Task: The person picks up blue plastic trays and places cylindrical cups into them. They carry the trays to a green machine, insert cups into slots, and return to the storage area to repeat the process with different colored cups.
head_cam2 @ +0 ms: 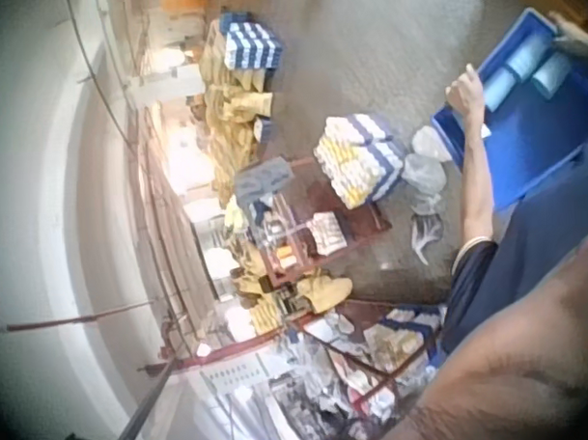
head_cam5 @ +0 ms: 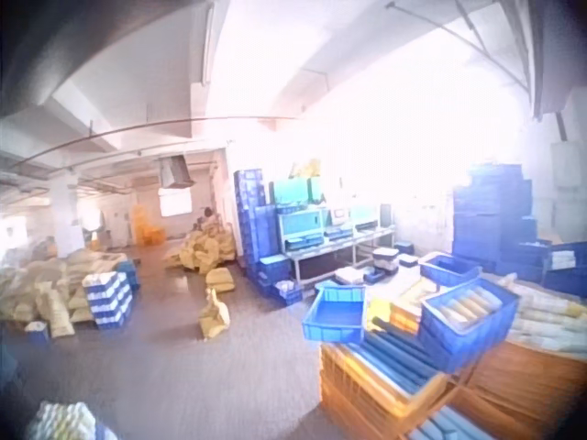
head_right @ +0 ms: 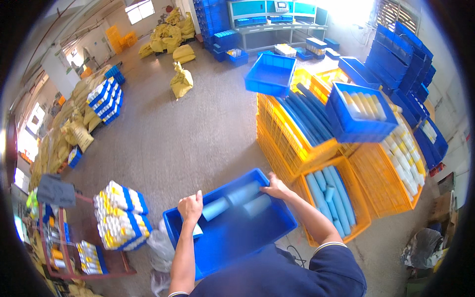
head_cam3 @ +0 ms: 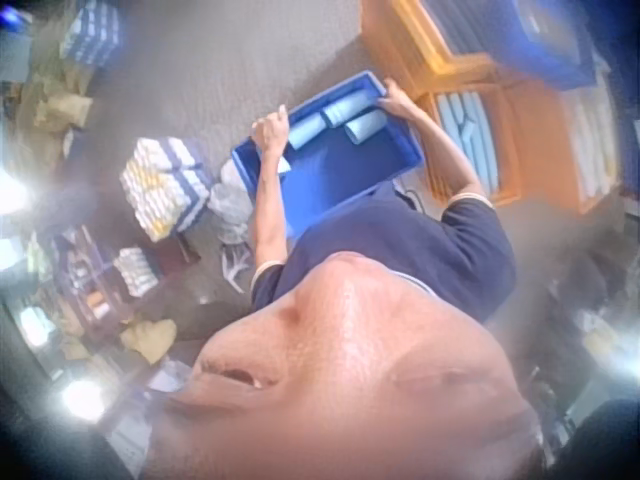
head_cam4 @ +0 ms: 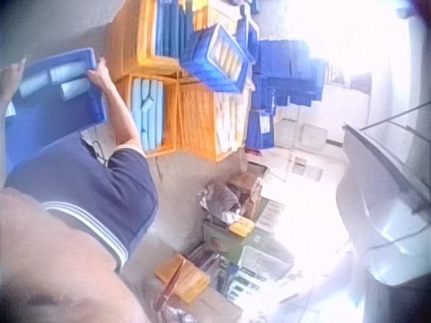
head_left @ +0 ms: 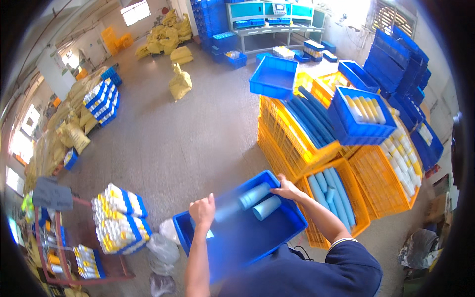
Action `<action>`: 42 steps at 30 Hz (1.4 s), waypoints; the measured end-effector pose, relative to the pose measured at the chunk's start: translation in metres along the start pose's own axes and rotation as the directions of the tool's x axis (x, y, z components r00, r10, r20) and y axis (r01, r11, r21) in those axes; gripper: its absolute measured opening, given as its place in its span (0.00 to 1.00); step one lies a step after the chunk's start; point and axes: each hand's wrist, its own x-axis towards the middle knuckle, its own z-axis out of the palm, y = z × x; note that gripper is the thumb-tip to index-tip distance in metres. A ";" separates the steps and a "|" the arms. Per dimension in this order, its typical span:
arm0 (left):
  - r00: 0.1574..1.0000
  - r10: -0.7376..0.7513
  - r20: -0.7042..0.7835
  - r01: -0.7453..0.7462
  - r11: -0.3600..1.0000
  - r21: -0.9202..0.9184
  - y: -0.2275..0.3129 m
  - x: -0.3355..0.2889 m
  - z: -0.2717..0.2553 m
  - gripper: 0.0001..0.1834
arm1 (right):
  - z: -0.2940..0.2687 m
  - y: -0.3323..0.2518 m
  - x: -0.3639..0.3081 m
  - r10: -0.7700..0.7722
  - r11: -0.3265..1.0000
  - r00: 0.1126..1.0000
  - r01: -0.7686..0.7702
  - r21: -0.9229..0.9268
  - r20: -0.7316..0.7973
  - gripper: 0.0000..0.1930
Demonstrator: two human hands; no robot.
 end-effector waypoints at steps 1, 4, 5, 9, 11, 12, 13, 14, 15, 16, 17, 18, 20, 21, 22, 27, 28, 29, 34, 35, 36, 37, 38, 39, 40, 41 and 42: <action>0.999 -0.001 -0.048 0.004 0.998 0.069 -0.012 0.037 0.004 0.28 | -0.004 -0.020 0.041 -0.130 0.992 0.974 0.129 0.016 0.187 0.33; 0.992 -0.125 -0.012 0.126 0.984 0.123 -0.047 0.142 -0.003 0.29 | -0.019 -0.101 0.139 -0.211 0.977 0.943 0.213 0.022 0.256 0.25; 0.984 -0.175 0.018 0.172 0.978 0.122 -0.056 0.176 -0.010 0.29 | -0.033 -0.133 0.176 -0.271 0.962 0.911 0.256 0.091 0.310 0.25; 0.970 -0.095 -0.225 0.064 0.988 -0.144 -0.096 0.263 -0.042 0.14 | -0.058 -0.248 0.311 -0.330 0.909 0.890 0.389 -0.149 0.314 0.25; 0.956 -0.126 -0.264 0.115 0.992 -0.057 -0.119 0.289 -0.042 0.38 | -0.071 -0.279 0.382 -0.334 0.898 0.885 0.404 -0.176 0.326 0.23; 0.943 -0.195 -0.270 0.194 0.981 -0.029 -0.131 0.301 -0.036 0.44 | -0.075 -0.291 0.418 -0.327 0.898 0.888 0.398 -0.187 0.323 0.22; 0.898 -0.403 -0.176 0.397 0.915 -0.070 -0.140 0.317 -0.024 0.47 | -0.077 -0.302 0.455 -0.320 0.899 0.892 0.392 -0.194 0.319 0.21; 0.810 -0.587 0.010 0.580 0.797 -0.170 -0.149 0.334 -0.014 0.48 | -0.083 -0.310 0.487 -0.354 0.897 0.888 0.411 -0.162 0.293 0.21; 0.726 -0.670 0.155 0.681 0.669 -0.297 -0.155 0.358 0.004 0.42 | -0.090 -0.320 0.522 -0.374 0.893 0.888 0.423 -0.156 0.267 0.21; 0.682 -0.653 0.329 0.705 0.466 -0.535 -0.161 0.381 0.015 0.36 | -0.094 -0.329 0.550 -0.346 0.912 0.906 0.386 -0.140 0.242 0.21; 0.606 -0.592 0.531 0.730 0.149 -0.667 -0.165 0.417 0.031 0.30 | -0.110 -0.345 0.585 -0.327 0.924 0.924 0.357 -0.136 0.201 0.21; 0.667 -0.533 0.520 0.649 0.075 -0.757 -0.162 0.447 0.046 0.23 | -0.121 -0.358 0.614 -0.279 0.930 0.939 0.316 -0.188 0.201 0.21; 0.597 -0.446 0.667 0.779 0.124 -0.615 -0.170 0.530 0.060 0.29 | -0.153 -0.382 0.667 -0.177 0.929 0.966 0.228 -0.292 0.190 0.23; 0.561 -0.408 0.720 0.821 0.168 -0.545 -0.174 0.574 0.060 0.32 | -0.173 -0.392 0.690 -0.145 0.940 0.971 0.195 -0.279 0.190 0.24; 0.584 -0.424 0.692 0.804 0.179 -0.568 -0.174 0.620 0.066 0.23 | -0.192 -0.401 0.709 -0.112 0.952 0.976 0.160 -0.261 0.188 0.26; 0.573 -0.396 0.717 0.819 0.313 -0.481 -0.174 0.829 0.110 0.18 | -0.270 -0.471 0.806 -0.555 0.826 0.751 0.443 -0.350 -0.358 0.27; 0.553 -0.398 0.732 0.832 0.316 -0.456 -0.171 0.868 0.126 0.20 | -0.294 -0.489 0.824 -0.644 0.765 0.631 0.529 -0.366 -0.433 0.26; 0.533 -0.385 0.754 0.843 0.322 -0.431 -0.167 0.906 0.143 0.22 | -0.313 -0.509 0.839 -0.738 0.663 0.475 0.642 -0.386 -0.479 0.25; 0.469 -0.210 0.858 0.841 0.403 -0.361 -0.153 1.093 0.198 0.21 | -0.408 -0.621 0.914 -0.836 0.036 -0.355 0.725 -0.688 -0.418 0.28; 0.459 -0.224 0.859 0.852 0.386 -0.355 -0.149 1.124 0.204 0.21 | -0.425 -0.643 0.934 -0.808 -0.015 -0.400 0.748 -0.663 -0.432 0.32; 0.449 -0.242 0.860 0.864 0.362 -0.349 -0.145 1.152 0.208 0.21 | -0.440 -0.663 0.955 -0.795 -0.025 -0.396 0.778 -0.628 -0.459 0.35; 0.443 -0.251 0.861 0.873 0.338 -0.350 -0.141 1.183 0.215 0.21 | -0.453 -0.682 0.978 -0.784 -0.064 -0.429 0.774 -0.630 -0.448 0.39; 0.435 -0.263 0.861 0.881 0.320 -0.348 -0.137 1.210 0.222 0.21 | -0.466 -0.699 1.007 -0.767 -0.123 -0.484 0.756 -0.643 -0.422 0.41; 0.427 -0.268 0.864 0.889 0.298 -0.347 -0.133 1.238 0.231 0.21 | -0.479 -0.712 1.037 -0.748 -0.185 -0.538 0.732 -0.656 -0.390 0.43; 0.421 -0.271 0.865 0.895 0.278 -0.348 -0.128 1.267 0.244 0.21 | -0.495 -0.720 1.068 -0.748 -0.246 -0.580 0.694 -0.677 -0.322 0.43; 0.411 -0.275 0.869 0.902 0.263 -0.343 -0.125 1.296 0.257 0.21 | -0.510 -0.725 1.100 -0.744 -0.308 -0.618 0.653 -0.692 -0.253 0.44; 0.399 -0.282 0.873 0.909 0.246 -0.336 -0.121 1.324 0.272 0.21 | -0.527 -0.727 1.135 -0.754 -0.369 -0.639 0.603 -0.707 -0.152 0.43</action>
